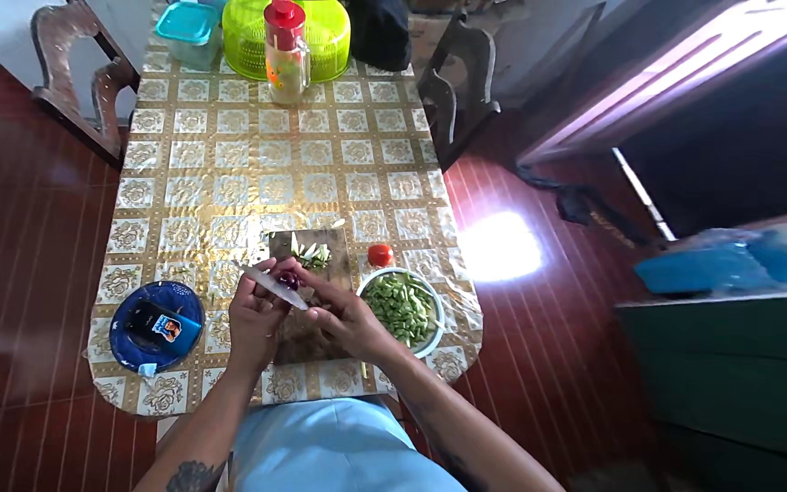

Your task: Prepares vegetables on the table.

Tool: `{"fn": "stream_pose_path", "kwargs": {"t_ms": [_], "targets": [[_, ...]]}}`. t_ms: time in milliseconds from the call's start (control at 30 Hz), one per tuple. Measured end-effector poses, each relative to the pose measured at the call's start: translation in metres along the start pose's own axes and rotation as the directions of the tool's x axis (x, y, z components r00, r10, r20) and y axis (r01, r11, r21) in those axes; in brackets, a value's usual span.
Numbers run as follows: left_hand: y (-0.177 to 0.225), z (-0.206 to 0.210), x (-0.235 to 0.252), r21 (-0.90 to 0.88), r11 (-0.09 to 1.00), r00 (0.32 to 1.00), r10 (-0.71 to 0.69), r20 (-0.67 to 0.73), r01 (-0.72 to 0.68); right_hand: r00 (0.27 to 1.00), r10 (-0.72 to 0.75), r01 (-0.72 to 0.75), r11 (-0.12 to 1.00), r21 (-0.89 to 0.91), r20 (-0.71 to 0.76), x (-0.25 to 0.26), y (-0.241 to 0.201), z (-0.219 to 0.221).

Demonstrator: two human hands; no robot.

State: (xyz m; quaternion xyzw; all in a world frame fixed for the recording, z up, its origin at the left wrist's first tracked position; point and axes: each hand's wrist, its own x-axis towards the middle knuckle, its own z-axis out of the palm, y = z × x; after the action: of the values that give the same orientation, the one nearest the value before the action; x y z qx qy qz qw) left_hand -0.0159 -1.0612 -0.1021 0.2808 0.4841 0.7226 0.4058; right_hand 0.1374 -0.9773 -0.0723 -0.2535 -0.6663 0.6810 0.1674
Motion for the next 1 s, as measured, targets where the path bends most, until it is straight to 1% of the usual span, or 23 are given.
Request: {"fn": "stream_pose_path", "kwargs": {"t_ms": [67,133,200,300,400,533,600,700,767,833,900,1000], "targets": [[-0.002,-0.001,0.000,0.080,0.995,0.998,0.059,0.009,-0.060,1.000,-0.016,0.016,0.999,-0.032,-0.001,0.000,0.000,0.002],[-0.001,-0.001,0.000,0.098,0.990,0.995,0.098,0.017,-0.099,1.000,-0.030,0.030,0.999,-0.036,-0.004,0.000,0.001,0.003],[-0.001,-0.001,0.000,0.089,0.989,0.993,0.118,0.026,-0.120,0.999,-0.034,0.034,0.999,0.002,-0.008,0.000,0.002,0.003],[-0.003,-0.002,-0.001,0.042,0.992,0.992,0.117,0.041,-0.119,1.000,0.016,-0.014,0.997,0.079,-0.021,-0.001,0.002,0.001],[-0.004,-0.002,-0.002,0.034,0.993,0.994,0.109,0.030,-0.110,0.998,0.025,-0.022,0.997,0.068,-0.051,-0.001,0.002,0.002],[-0.004,-0.001,-0.005,-0.015,0.997,0.997,0.077,0.011,-0.076,0.997,0.017,-0.016,1.000,0.013,-0.075,0.001,0.002,0.002],[-0.003,0.000,-0.005,-0.098,0.995,1.000,0.031,0.004,-0.031,0.996,0.026,-0.024,0.999,0.024,-0.087,0.000,0.003,0.003],[0.003,0.005,-0.004,-0.205,0.977,0.995,-0.080,-0.063,0.065,0.994,0.057,-0.048,0.994,0.099,-0.092,0.001,0.006,0.004],[0.005,0.006,-0.004,-0.261,0.958,0.987,-0.142,-0.076,0.118,0.991,0.083,-0.061,0.979,0.195,-0.107,0.002,0.009,0.005],[0.006,0.006,-0.004,-0.300,0.943,0.982,-0.173,-0.073,0.144,0.984,0.107,-0.066,0.962,0.267,-0.145,0.002,0.013,0.005],[0.007,0.005,-0.004,-0.323,0.933,0.980,-0.188,-0.067,0.157,0.983,0.095,-0.056,0.970,0.235,-0.155,0.001,0.013,0.005],[0.004,0.003,-0.003,-0.317,0.938,0.987,-0.160,-0.031,0.142,0.993,0.047,-0.037,0.995,0.095,-0.105,-0.001,0.010,0.007]]}}
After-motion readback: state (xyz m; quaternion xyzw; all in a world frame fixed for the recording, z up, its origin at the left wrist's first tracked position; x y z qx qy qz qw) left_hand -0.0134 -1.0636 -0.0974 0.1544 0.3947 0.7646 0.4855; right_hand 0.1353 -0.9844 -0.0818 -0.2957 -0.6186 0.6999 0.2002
